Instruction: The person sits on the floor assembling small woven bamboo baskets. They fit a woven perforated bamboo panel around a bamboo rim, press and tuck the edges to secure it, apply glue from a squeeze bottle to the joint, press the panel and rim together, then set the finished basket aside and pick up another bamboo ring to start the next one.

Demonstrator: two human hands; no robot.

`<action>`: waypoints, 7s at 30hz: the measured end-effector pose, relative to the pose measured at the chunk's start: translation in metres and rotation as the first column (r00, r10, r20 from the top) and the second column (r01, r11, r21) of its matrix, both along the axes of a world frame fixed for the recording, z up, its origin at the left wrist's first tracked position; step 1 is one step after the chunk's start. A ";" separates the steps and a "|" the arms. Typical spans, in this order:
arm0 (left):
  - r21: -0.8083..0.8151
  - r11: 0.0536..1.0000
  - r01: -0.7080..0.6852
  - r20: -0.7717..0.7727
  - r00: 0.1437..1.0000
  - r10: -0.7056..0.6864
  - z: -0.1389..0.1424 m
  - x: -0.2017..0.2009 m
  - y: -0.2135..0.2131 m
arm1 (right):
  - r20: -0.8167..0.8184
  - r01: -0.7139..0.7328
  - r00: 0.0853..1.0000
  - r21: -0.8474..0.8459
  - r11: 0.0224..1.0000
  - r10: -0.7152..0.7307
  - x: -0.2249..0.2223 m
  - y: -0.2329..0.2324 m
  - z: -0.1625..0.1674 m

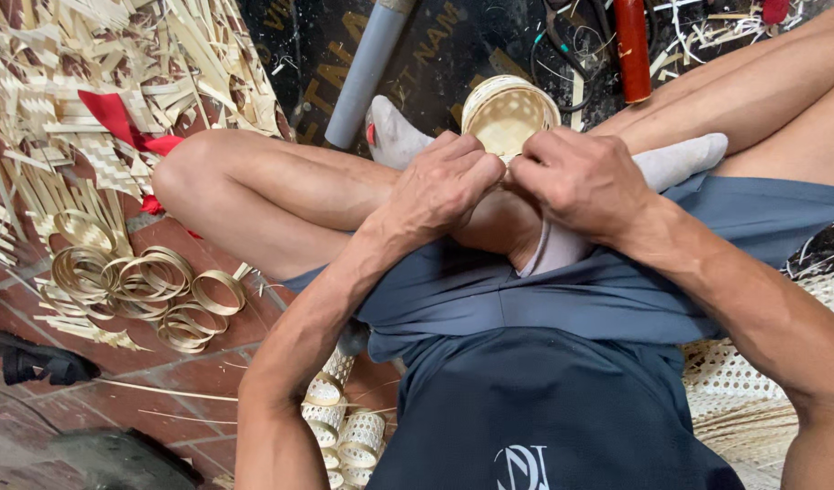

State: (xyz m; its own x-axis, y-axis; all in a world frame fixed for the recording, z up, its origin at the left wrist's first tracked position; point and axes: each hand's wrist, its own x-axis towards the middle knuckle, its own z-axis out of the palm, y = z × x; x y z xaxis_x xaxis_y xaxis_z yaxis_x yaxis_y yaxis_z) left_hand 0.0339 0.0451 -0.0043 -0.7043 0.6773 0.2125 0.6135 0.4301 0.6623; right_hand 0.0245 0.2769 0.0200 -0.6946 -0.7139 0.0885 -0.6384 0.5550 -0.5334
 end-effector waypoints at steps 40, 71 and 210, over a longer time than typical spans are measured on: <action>0.130 0.967 -0.217 0.090 0.974 0.207 0.118 0.047 -0.038 | 0.110 -0.121 0.985 -0.097 0.988 0.131 -0.004 -0.026 0.111; 0.337 0.921 -0.195 0.516 0.856 -0.008 0.092 0.022 -0.050 | 0.063 -0.302 0.945 -0.208 0.930 0.321 -0.035 -0.008 0.086; -0.159 0.986 0.043 0.638 0.767 0.070 0.102 0.050 -0.021 | 0.663 -0.192 0.726 -0.055 0.980 0.180 0.021 -0.021 0.081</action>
State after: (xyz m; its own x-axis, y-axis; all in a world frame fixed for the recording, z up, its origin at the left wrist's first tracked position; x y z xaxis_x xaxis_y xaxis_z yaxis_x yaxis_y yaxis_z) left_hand 0.0843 0.0243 0.0974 -0.6473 0.6508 -0.3969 0.0646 0.5656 0.8221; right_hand 0.0458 0.2559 0.1012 -0.4256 -0.8322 -0.3554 -0.2186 0.4757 -0.8520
